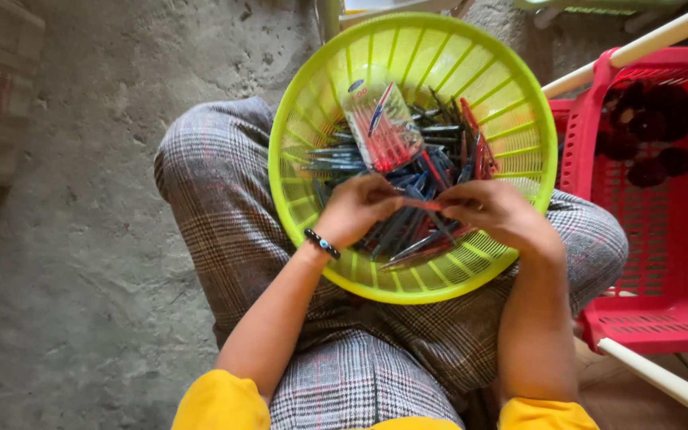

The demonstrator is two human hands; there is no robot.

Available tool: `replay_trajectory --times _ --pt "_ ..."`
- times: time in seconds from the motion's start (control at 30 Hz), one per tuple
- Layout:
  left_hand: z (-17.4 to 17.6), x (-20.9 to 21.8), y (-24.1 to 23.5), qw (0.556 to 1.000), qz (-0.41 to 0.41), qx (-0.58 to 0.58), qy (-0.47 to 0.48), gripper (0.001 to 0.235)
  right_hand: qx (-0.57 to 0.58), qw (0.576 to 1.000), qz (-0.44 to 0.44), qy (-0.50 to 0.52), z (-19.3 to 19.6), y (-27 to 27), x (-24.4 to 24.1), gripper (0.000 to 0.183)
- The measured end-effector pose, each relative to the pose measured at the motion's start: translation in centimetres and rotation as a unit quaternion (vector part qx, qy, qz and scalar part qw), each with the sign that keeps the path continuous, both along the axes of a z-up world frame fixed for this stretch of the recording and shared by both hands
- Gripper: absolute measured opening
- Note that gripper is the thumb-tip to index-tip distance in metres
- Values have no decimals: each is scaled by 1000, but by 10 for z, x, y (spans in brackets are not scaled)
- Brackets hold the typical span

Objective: The person sorts pens from a basket into containers by hand.

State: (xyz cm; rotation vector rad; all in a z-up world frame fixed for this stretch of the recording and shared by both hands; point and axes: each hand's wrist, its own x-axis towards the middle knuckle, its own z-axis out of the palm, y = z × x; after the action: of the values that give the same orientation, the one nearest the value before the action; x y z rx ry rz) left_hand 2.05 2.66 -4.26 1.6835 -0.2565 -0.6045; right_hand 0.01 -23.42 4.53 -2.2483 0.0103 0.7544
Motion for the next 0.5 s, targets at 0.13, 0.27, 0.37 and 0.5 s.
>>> replay_trajectory --times 0.13,0.27,0.37,0.5 --pt "59 0 -16 913 159 -138 348 37 123 992 -38 18 -5 -20 -4 25" --pt "0 -35 -39 784 257 -301 477 39 68 993 -86 36 -3 -15 -3 26" --pt "-39 -53 -58 824 278 -239 432 36 31 993 -113 -12 -9 7 1 28" --pt "-48 -48 -67 811 283 -283 427 36 -38 987 -95 -122 -35 36 8 30"
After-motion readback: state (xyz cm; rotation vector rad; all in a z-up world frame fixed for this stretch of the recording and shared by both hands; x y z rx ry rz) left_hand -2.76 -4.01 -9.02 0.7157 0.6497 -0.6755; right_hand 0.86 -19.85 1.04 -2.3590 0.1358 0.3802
